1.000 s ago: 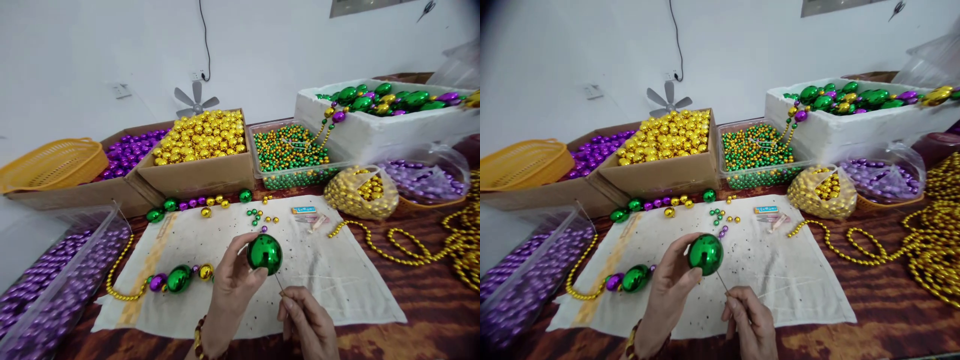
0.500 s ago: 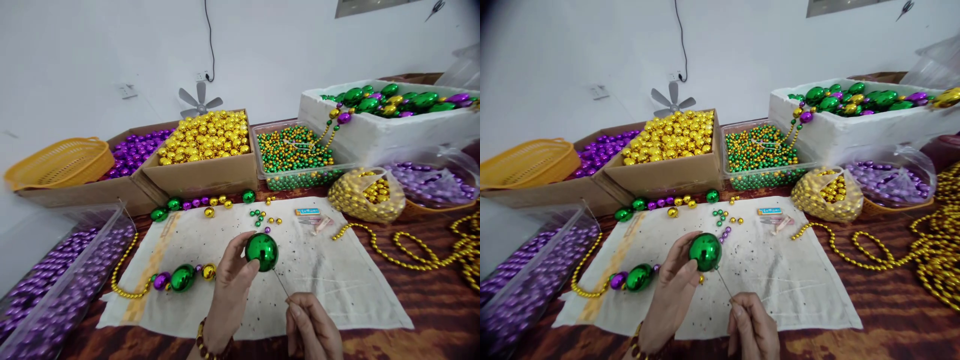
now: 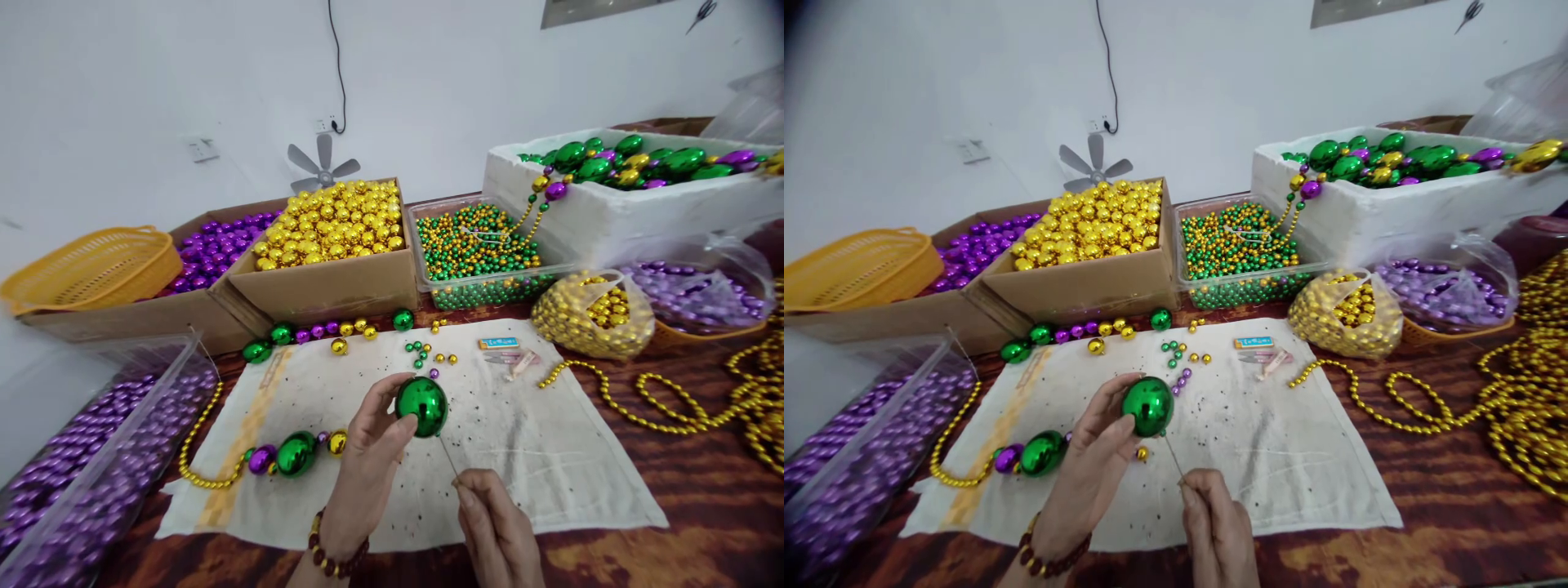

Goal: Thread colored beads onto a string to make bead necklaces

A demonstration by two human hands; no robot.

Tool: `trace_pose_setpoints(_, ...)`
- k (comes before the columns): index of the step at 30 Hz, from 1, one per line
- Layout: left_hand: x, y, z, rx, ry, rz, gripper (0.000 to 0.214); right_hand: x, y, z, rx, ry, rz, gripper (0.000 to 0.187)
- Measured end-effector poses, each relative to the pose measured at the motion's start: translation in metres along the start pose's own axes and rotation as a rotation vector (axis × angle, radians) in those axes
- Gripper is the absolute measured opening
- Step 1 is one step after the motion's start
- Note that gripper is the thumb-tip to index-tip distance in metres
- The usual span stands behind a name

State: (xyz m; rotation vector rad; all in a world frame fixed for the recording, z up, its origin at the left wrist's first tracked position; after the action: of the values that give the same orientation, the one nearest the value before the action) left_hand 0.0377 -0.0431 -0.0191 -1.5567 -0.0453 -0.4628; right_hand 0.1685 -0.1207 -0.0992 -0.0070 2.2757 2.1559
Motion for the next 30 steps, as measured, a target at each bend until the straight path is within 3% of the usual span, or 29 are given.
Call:
trace_pose_setpoints(5,0.013,0.003,-0.007,0.019,0.082,0.157,0.042,0.003,0.014,0.012,-0.066,0.05,0.092,0.029)
trace_pose_setpoints(10,0.004,0.009,-0.004,-0.024,-0.036,0.215,0.039,0.002,0.021,0.016,-0.112,0.196,0.13,0.03)
trace_pose_setpoints(14,0.008,0.021,-0.002,-0.067,-0.068,0.273,0.043,-0.014,-0.006,0.015,0.035,0.143,0.193,0.025)
trace_pose_setpoints(18,0.028,0.043,-0.01,-0.149,0.057,0.417,0.056,-0.026,-0.026,0.015,0.114,0.078,0.244,0.025)
trace_pose_setpoints(20,0.029,0.046,-0.008,-0.16,0.122,0.52,0.062,-0.034,-0.031,0.017,0.122,0.044,0.229,0.027)
trace_pose_setpoints(22,0.017,0.043,0.003,-0.151,0.154,0.632,0.056,-0.043,-0.037,0.019,0.149,0.006,0.194,0.028)
trace_pose_setpoints(26,-0.029,0.028,0.047,-0.099,0.135,1.026,0.027,-0.054,-0.042,0.022,0.136,-0.026,0.177,0.026)
trace_pose_setpoints(30,-0.043,0.041,0.077,-0.076,0.301,1.3,0.02,-0.052,-0.043,0.024,0.081,-0.008,0.161,0.027)
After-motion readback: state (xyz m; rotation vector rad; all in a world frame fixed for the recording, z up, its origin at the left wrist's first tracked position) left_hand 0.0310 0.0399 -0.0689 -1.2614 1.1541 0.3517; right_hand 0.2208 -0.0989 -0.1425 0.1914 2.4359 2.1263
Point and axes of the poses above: each hand's wrist, its own z-axis towards the middle knuckle, its own x-axis out of the palm, y = z × x, the point moved 9 cm from there along z, towards the middle knuckle, and after that the axes turned 8 degrees about y, right-handed, at the moved point
